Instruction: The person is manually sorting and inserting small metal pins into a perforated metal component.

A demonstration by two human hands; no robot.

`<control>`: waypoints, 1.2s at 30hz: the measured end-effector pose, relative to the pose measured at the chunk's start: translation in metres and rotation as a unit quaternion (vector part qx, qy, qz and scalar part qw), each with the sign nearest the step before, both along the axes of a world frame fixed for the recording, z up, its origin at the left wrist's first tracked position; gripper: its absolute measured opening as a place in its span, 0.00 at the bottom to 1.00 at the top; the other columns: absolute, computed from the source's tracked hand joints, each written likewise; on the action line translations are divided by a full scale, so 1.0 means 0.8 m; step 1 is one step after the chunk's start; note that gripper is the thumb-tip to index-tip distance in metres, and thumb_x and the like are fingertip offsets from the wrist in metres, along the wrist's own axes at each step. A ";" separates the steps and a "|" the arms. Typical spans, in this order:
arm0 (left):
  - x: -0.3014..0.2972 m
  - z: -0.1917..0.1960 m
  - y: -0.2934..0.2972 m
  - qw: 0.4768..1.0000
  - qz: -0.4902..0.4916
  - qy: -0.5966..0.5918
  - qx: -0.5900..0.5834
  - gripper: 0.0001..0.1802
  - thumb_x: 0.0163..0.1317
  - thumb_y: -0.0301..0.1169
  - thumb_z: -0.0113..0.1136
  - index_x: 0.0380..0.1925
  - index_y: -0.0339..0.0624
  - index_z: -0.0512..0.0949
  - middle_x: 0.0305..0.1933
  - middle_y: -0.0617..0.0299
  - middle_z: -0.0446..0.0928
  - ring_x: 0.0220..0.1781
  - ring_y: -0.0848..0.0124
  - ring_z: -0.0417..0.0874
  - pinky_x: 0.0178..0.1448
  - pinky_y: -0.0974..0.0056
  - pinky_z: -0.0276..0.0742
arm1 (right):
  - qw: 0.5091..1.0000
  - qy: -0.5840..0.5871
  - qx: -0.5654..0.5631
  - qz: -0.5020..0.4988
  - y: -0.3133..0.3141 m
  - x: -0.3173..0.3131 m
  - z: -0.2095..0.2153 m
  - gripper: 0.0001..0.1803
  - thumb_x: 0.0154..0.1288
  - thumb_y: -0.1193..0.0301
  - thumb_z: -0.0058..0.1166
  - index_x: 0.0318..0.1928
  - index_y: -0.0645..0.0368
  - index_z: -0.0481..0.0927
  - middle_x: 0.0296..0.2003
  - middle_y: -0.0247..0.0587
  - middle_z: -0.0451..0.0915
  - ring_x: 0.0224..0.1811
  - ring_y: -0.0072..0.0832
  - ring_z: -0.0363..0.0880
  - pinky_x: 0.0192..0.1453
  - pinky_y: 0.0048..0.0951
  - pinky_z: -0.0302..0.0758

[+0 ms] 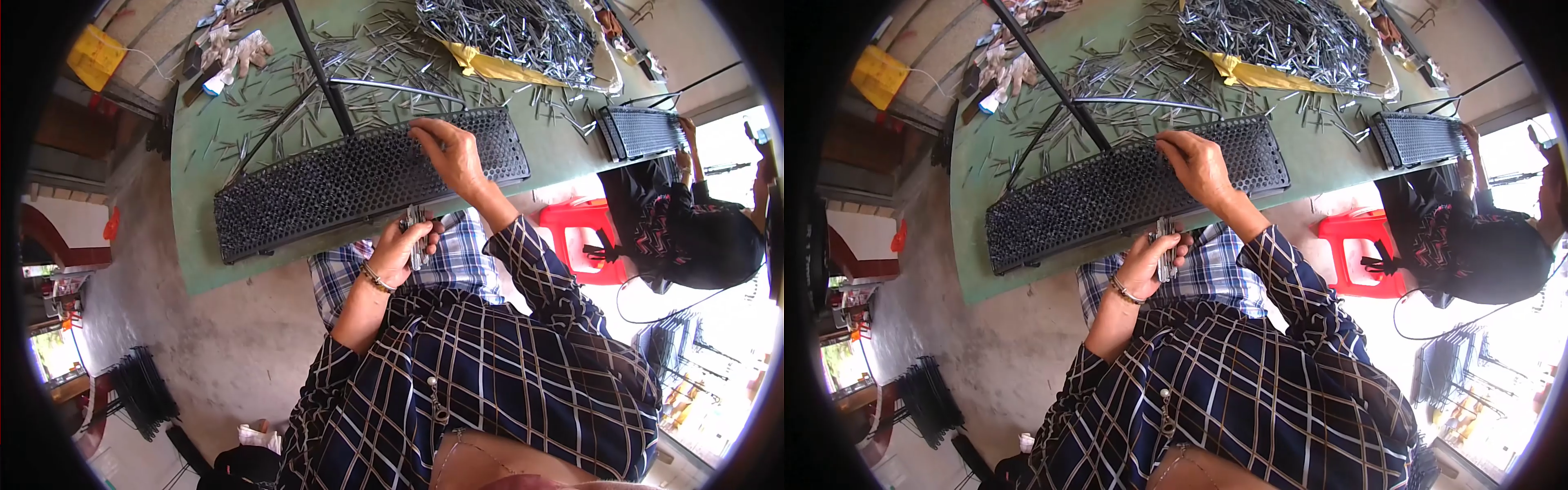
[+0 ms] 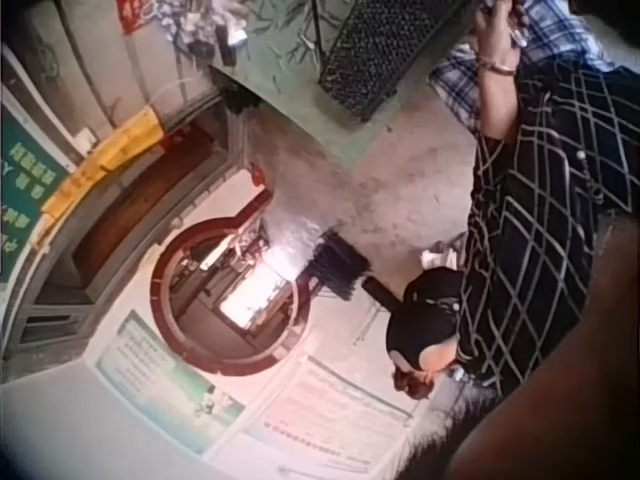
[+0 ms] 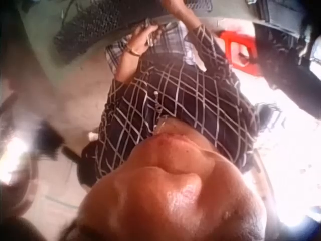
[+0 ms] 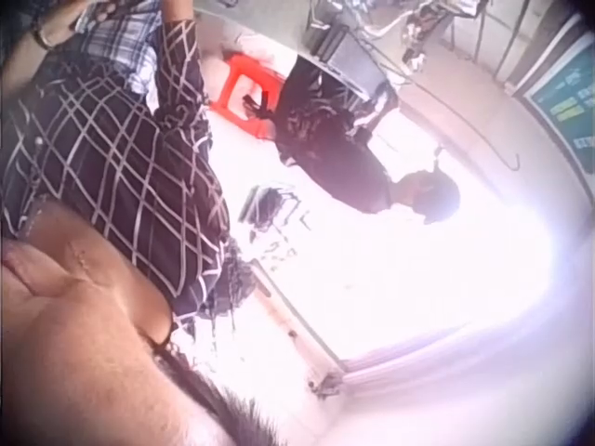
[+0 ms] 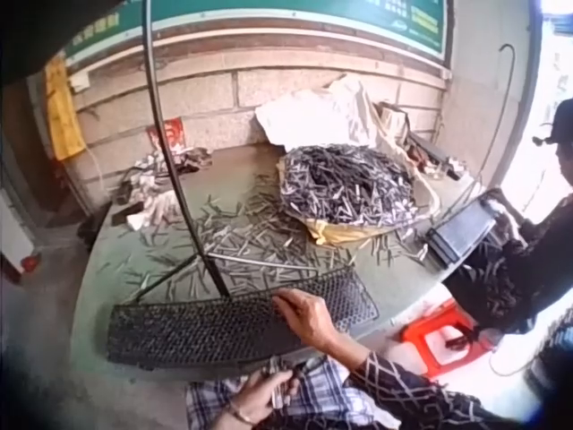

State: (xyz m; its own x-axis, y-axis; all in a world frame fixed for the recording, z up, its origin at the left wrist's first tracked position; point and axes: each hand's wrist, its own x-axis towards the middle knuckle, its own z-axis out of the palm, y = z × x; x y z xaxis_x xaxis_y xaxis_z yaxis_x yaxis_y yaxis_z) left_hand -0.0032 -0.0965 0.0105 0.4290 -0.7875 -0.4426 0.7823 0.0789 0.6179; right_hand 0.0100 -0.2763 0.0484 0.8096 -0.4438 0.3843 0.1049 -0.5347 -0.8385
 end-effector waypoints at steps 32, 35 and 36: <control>0.015 0.022 -0.002 0.994 0.017 -0.065 -0.089 0.10 0.65 0.27 0.52 0.44 0.35 0.73 0.42 0.55 0.80 0.40 0.70 0.81 0.41 0.64 0.80 | 0.966 0.166 0.101 0.172 0.011 -0.056 0.009 0.11 0.62 0.69 0.59 0.34 0.68 0.81 0.26 0.40 0.78 0.26 0.22 0.77 0.28 0.25 0.72; 0.013 0.020 -0.007 0.994 -0.006 -0.075 -0.085 0.11 0.65 0.29 0.53 0.45 0.36 0.73 0.41 0.56 0.80 0.40 0.71 0.80 0.40 0.66 0.78 | 0.900 0.250 0.299 0.194 0.010 -0.065 0.019 0.11 0.62 0.71 0.57 0.34 0.69 0.81 0.23 0.37 0.78 0.23 0.19 0.75 0.26 0.23 0.71; 0.010 0.019 -0.007 0.994 -0.003 -0.076 -0.084 0.11 0.65 0.29 0.53 0.45 0.36 0.73 0.41 0.56 0.80 0.40 0.71 0.80 0.40 0.66 0.78 | 0.900 0.251 0.298 0.198 0.011 -0.065 0.018 0.11 0.62 0.71 0.57 0.34 0.69 0.81 0.23 0.37 0.78 0.23 0.19 0.75 0.26 0.23 0.71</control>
State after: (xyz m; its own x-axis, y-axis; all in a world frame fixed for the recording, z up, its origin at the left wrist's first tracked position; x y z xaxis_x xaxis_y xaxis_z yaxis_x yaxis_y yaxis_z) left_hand 0.0052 -0.1021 0.0258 0.4768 -0.8472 -0.2343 0.6811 0.1877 0.7077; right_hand -0.0420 -0.2676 0.0626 0.9548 -0.0892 -0.2835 -0.2828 0.0205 -0.9590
